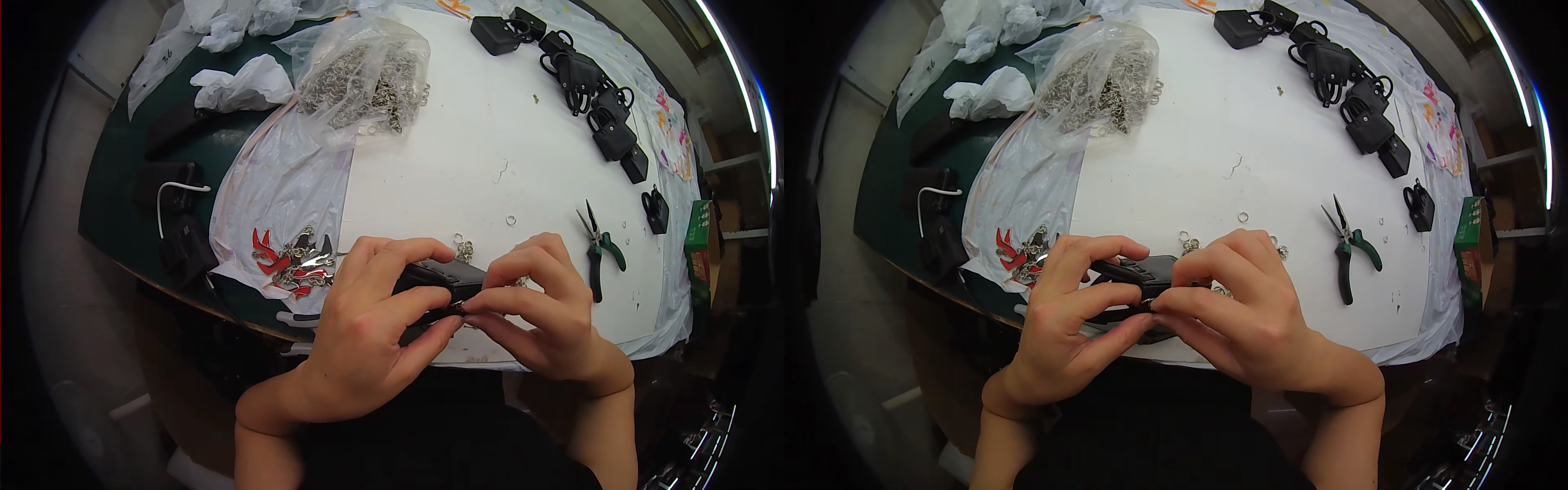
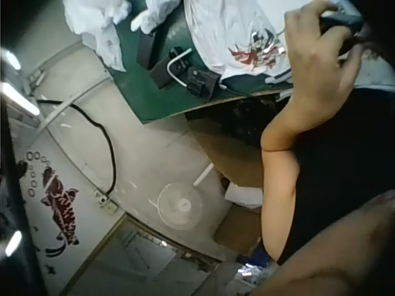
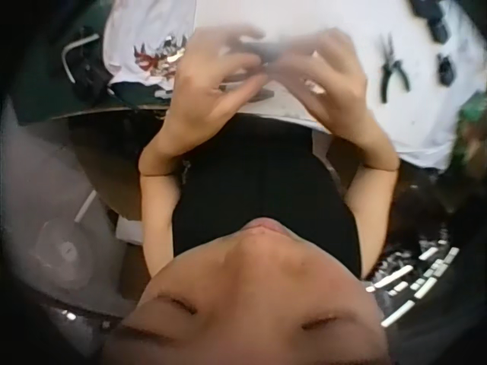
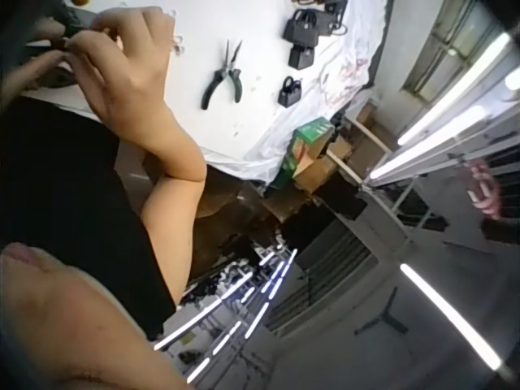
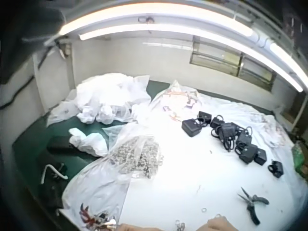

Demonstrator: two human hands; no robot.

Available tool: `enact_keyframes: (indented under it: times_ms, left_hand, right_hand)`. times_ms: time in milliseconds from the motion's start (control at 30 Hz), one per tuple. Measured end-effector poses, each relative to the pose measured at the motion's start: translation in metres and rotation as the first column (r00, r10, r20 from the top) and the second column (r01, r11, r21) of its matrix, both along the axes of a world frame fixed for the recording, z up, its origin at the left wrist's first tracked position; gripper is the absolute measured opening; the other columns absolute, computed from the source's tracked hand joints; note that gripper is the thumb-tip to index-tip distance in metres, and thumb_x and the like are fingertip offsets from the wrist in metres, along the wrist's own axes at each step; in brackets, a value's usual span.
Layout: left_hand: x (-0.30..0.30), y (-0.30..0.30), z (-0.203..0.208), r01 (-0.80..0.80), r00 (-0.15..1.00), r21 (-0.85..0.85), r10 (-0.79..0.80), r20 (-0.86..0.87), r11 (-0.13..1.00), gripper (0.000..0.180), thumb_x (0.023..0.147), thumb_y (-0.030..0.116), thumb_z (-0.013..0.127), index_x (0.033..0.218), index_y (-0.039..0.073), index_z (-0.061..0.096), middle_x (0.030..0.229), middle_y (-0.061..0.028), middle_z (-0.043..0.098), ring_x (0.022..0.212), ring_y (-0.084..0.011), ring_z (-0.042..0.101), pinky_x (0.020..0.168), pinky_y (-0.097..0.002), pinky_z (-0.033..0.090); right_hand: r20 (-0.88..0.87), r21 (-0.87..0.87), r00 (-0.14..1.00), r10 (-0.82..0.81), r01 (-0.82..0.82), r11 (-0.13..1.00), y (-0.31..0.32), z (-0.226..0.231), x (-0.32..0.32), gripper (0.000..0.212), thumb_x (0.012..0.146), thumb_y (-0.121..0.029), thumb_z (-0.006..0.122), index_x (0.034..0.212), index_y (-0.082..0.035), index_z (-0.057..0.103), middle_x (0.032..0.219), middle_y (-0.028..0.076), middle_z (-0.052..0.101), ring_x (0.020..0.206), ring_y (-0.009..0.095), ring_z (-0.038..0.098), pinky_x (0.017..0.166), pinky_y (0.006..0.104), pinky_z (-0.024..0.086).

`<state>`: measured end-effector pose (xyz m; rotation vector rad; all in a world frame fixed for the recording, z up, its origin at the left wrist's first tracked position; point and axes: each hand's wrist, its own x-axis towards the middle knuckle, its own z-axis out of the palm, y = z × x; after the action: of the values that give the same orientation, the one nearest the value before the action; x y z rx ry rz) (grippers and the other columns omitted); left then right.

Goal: The person attaches metal rings and chains to several black plastic electronic devices using pliers to secure the metal links together.

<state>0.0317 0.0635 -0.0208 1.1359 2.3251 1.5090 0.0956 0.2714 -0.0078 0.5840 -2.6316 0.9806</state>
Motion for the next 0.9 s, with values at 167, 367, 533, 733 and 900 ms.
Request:
enact_keyframes:
  times_ms: [167,367,533,733,900]
  left_hand:
    - [0.004,0.002,-0.004,0.011,0.998,-0.008,-0.012,-0.064,1.000,0.027,0.070,0.008,0.084,0.093,0.003,0.072,0.123,-0.0146,0.061,0.107,-0.0302,0.055,0.090,-0.0397,0.045]
    - [0.021,-0.044,-0.021,-0.077,0.993,-0.244,0.051,-0.111,0.967,0.048,0.063,0.020,0.091,0.097,0.005,0.062,0.114,-0.0133,0.060,0.108,-0.0320,0.055,0.090,-0.0417,0.046]
    - [0.036,-0.057,-0.050,-0.096,0.968,-0.433,-0.018,-0.252,0.896,0.046,0.063,0.021,0.088,0.096,0.005,0.060,0.112,-0.0118,0.056,0.102,-0.0330,0.055,0.085,-0.0441,0.046]
    - [0.037,-0.067,-0.052,-0.016,0.951,-0.405,-0.111,-0.289,0.914,0.045,0.060,0.015,0.089,0.090,0.004,0.058,0.107,-0.0134,0.058,0.099,-0.0344,0.058,0.081,-0.0434,0.050]
    - [0.036,-0.099,-0.029,-0.086,0.959,-0.230,0.018,-0.282,0.969,0.042,0.059,0.013,0.089,0.080,0.003,0.055,0.098,-0.0161,0.066,0.085,-0.0321,0.065,0.072,-0.0394,0.052]
  right_hand:
    - [-0.092,0.062,0.996,-0.003,0.009,0.998,-0.005,-0.014,-0.001,0.024,0.074,-0.006,0.079,0.092,-0.006,0.064,0.096,0.006,0.060,0.082,0.024,0.054,0.072,0.0371,0.040]
    - [-0.054,0.088,0.999,-0.004,0.009,0.996,0.000,-0.016,0.001,0.023,0.075,-0.004,0.077,0.092,-0.005,0.062,0.095,0.007,0.058,0.083,0.025,0.054,0.074,0.0374,0.041]
    - [-0.071,0.102,0.997,-0.006,0.013,0.995,0.002,-0.020,0.002,0.022,0.075,-0.004,0.077,0.091,-0.005,0.062,0.095,0.008,0.058,0.083,0.025,0.054,0.074,0.0373,0.041]
    - [-0.108,0.120,0.992,-0.064,0.077,0.990,0.011,-0.023,0.009,0.021,0.075,-0.004,0.077,0.089,-0.005,0.061,0.094,0.007,0.058,0.082,0.025,0.054,0.073,0.0375,0.041]
    - [-0.166,0.176,0.983,-0.081,0.110,0.978,0.015,-0.026,0.014,0.022,0.073,-0.005,0.078,0.088,-0.004,0.061,0.094,0.007,0.058,0.082,0.025,0.054,0.072,0.0377,0.041]
